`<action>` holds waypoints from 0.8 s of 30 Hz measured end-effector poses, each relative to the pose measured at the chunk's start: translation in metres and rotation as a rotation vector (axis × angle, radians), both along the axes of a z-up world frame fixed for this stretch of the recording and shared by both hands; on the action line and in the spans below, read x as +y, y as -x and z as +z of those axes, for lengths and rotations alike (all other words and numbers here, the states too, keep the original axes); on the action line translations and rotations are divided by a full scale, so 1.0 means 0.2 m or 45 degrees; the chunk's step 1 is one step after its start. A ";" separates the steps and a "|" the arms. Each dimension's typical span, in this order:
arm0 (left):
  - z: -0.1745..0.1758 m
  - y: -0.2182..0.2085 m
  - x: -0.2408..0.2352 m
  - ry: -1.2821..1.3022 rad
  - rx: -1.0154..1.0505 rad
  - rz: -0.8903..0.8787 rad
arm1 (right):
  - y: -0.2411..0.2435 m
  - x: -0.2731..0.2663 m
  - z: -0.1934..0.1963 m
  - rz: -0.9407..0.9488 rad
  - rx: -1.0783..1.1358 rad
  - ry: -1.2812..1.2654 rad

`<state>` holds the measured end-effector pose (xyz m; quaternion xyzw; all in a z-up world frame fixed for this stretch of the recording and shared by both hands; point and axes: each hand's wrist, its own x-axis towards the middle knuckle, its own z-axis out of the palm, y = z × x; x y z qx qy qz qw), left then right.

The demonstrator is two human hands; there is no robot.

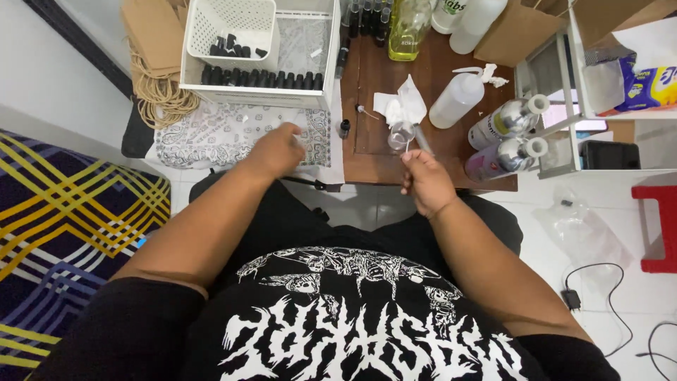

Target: Assembling perfume bottles by attaching sprayers and caps and organizing them in a tray

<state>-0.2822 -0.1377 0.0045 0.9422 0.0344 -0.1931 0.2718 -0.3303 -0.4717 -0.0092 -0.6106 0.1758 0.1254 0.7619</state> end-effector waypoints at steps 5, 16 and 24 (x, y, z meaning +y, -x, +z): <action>0.20 -0.03 0.07 -0.037 -0.003 0.231 | -0.01 -0.10 -0.17 0.034 0.069 0.065; 0.23 -0.24 0.38 -0.107 -0.128 0.549 | -0.10 -0.21 -0.47 0.156 -0.028 -0.017; 0.07 -0.79 0.64 -0.291 -0.311 0.539 | -0.20 -0.23 -0.42 0.463 0.122 -0.732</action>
